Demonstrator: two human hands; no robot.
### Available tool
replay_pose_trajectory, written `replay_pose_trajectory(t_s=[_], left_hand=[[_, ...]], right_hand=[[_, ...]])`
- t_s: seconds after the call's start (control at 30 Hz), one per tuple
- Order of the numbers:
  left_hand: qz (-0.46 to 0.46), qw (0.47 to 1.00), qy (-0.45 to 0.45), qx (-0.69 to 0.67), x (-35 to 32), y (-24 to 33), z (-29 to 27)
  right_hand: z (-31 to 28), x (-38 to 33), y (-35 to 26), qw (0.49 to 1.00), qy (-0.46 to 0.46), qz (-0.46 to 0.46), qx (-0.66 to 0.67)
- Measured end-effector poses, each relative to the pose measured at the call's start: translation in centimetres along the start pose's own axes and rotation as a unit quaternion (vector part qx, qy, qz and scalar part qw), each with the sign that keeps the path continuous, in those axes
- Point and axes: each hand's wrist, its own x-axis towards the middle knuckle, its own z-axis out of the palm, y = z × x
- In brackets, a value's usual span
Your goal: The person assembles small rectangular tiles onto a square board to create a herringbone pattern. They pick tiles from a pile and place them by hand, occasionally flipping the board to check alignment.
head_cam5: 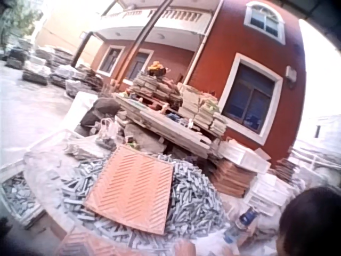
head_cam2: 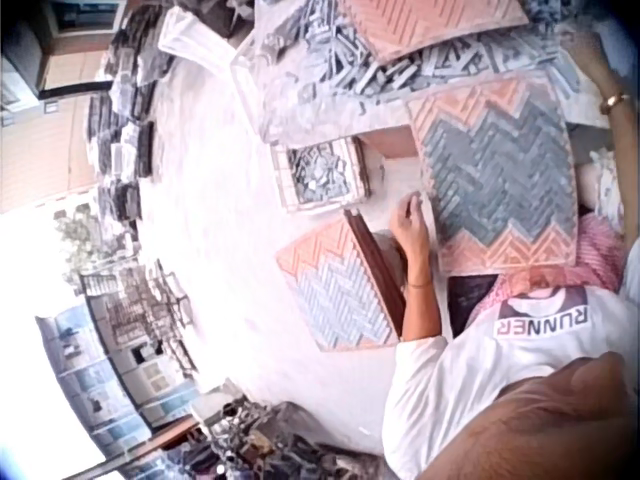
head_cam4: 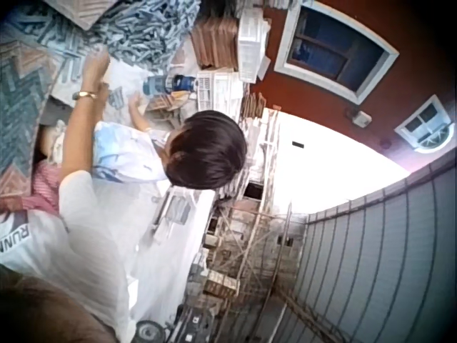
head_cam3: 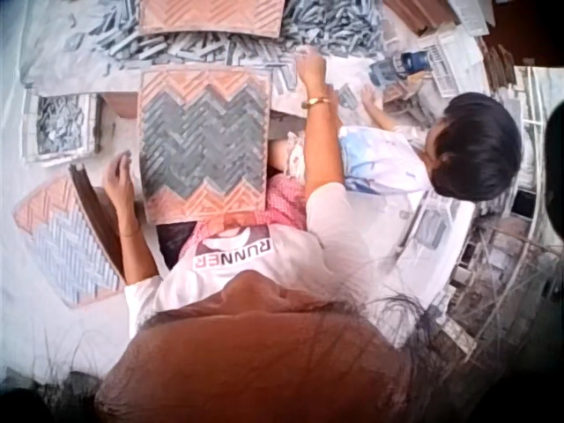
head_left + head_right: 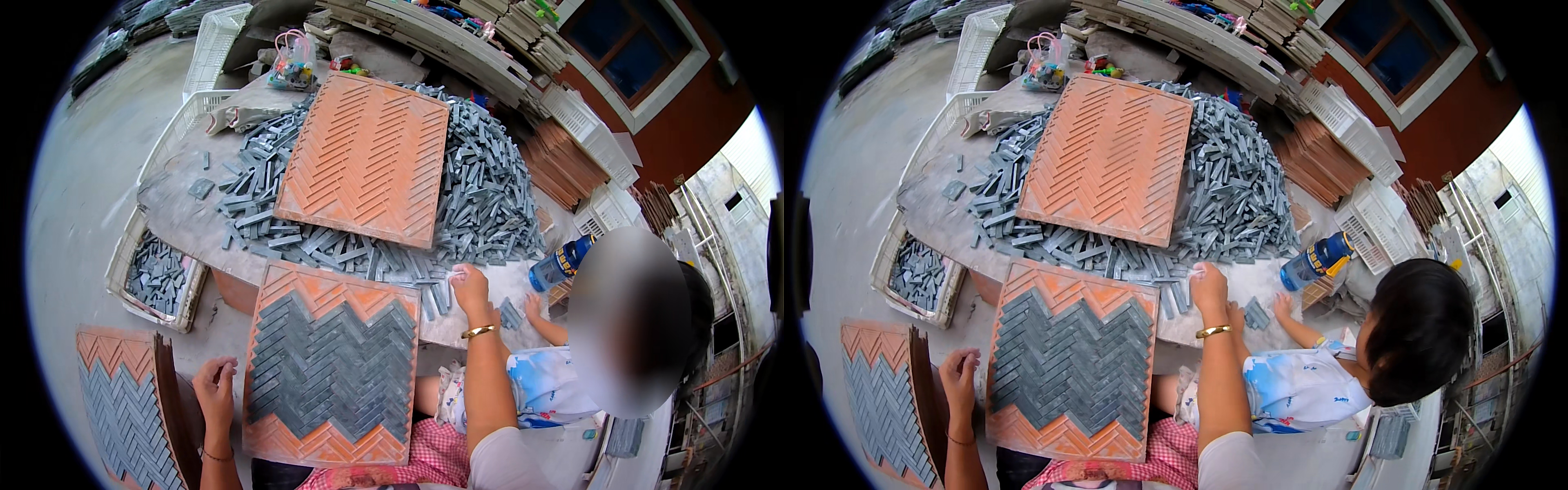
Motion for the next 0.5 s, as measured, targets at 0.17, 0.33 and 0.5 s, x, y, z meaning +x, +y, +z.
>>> replay_pose_trajectory(t_s=[0.17,0.33,0.5], left_hand=[[0.021,1.0,-0.015,-0.004,1.3,1.2,0.2],[0.031,0.999,-0.018,-0.017,1.9,2.0,0.9],[-0.011,1.0,0.009,-0.004,0.5,-0.2,-0.3]], right_hand=[[3.0,3.5,-5.3,0.962,-0.022,0.013,0.273],[3.9,4.9,-4.7,0.982,0.077,-0.055,0.166],[1.8,-1.6,-6.4,0.959,-0.106,-0.222,0.14]])
